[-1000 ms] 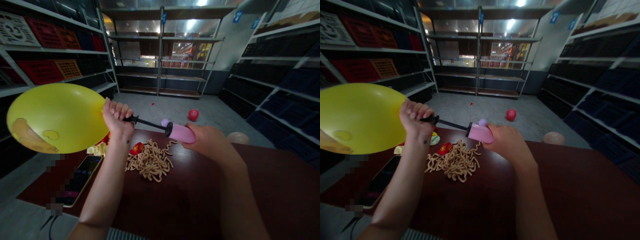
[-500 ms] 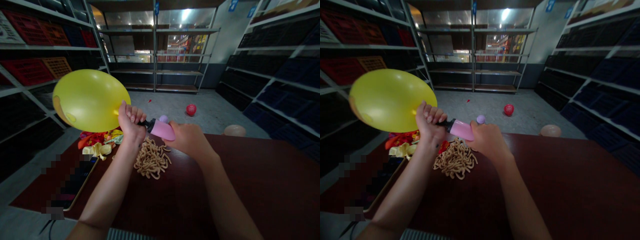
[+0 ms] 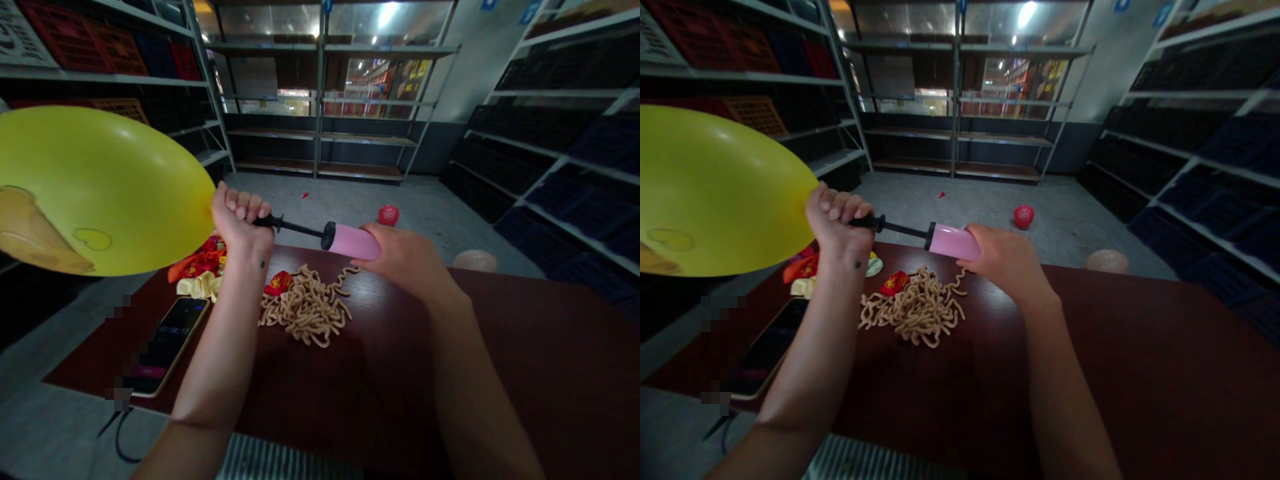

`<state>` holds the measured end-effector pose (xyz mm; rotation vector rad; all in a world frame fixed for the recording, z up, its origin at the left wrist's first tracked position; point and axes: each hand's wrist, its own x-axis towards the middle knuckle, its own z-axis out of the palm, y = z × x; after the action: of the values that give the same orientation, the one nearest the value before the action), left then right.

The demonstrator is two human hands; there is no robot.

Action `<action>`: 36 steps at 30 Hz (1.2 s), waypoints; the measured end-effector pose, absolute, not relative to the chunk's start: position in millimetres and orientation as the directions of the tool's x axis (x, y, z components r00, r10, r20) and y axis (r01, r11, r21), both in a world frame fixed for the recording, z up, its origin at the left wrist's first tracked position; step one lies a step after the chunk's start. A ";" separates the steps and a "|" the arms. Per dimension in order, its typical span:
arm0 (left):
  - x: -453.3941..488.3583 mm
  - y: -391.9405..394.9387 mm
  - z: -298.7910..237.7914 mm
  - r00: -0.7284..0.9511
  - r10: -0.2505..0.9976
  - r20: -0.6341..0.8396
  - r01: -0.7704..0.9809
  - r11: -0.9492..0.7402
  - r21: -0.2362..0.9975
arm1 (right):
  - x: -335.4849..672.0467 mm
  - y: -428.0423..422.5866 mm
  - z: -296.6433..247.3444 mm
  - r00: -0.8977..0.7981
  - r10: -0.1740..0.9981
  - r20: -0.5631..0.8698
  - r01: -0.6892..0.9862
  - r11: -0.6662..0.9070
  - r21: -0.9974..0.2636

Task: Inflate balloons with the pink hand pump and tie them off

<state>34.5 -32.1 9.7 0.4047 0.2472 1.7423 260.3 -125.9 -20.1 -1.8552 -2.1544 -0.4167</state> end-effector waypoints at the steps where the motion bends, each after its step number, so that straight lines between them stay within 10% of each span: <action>1: 30.3 -30.1 9.5 -0.183 0.973 0.143 -0.894 -0.225 0.387 | 264.2 -127.1 -18.7 -0.140 0.917 0.372 0.990 0.132 0.047; 17: 26.1 -51.9 22.8 -0.196 0.944 0.264 -0.945 -0.254 0.207 | 275.8 -146.3 -1.2 -0.113 0.858 0.501 0.989 0.047 0.143; 36: 78.3 -62.2 3.1 -0.145 0.969 0.200 -0.848 -0.225 0.479 | 237.8 -133.8 -17.7 -0.148 0.880 0.451 0.988 0.108 0.113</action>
<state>78.3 -62.2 3.1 0.5488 0.2931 1.7225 237.8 -133.8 -17.7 -1.8475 -2.1176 -0.5691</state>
